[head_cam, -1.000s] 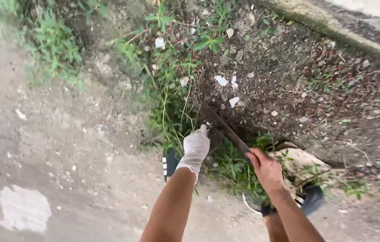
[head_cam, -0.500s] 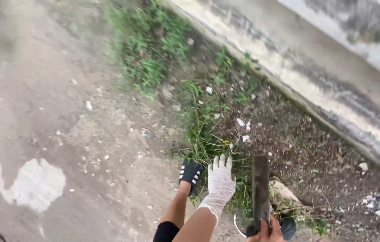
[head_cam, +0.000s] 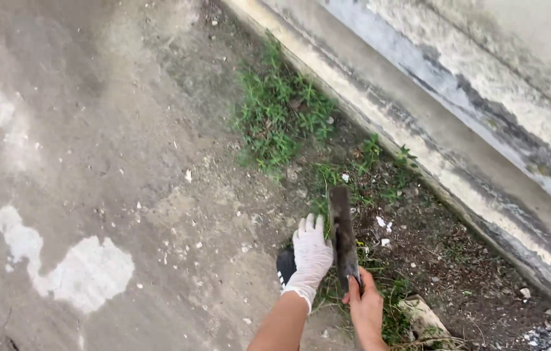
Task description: Weeding the ground next to a wall using a large blade and hands
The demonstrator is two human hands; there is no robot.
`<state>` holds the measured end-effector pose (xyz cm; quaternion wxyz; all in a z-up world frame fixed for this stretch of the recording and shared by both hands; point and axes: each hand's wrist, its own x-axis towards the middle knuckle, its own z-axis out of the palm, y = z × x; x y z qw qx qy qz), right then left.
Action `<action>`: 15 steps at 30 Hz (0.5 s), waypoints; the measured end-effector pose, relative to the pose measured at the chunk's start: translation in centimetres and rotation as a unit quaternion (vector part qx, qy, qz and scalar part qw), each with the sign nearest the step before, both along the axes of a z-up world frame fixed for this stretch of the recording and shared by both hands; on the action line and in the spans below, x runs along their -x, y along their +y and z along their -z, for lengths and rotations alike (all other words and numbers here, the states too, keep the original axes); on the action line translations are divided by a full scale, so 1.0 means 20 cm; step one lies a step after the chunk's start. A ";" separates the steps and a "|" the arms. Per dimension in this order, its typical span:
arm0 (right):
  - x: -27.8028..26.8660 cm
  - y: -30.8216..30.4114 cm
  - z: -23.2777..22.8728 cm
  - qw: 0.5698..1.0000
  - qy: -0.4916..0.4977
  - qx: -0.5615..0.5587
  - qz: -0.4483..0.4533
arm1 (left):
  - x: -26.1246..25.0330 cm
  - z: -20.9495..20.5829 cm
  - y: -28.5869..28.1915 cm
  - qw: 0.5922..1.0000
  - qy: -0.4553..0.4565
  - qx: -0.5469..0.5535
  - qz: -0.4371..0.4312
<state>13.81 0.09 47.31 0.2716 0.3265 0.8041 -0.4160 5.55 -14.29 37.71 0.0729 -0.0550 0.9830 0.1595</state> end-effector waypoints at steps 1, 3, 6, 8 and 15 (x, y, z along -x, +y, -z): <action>0.03 -0.07 -0.02 1.000 0.009 0.002 0.001 | 0.03 0.00 -0.09 0.999 -0.029 0.008 -0.011; 0.07 -0.20 -0.05 1.000 0.018 0.003 0.006 | 0.09 -0.02 -0.24 0.998 -0.058 0.016 -0.016; 0.14 -0.38 -0.14 1.000 0.021 -0.004 -0.007 | 0.19 -0.12 -0.43 0.999 -0.048 0.021 -0.009; 0.17 -0.48 -0.28 1.000 0.016 0.009 -0.004 | 0.22 -0.26 -0.50 0.997 -0.080 0.012 -0.004; 0.13 -0.50 -0.33 0.998 0.059 -0.005 0.030 | 0.18 -0.30 -0.53 0.997 -0.074 -0.007 0.033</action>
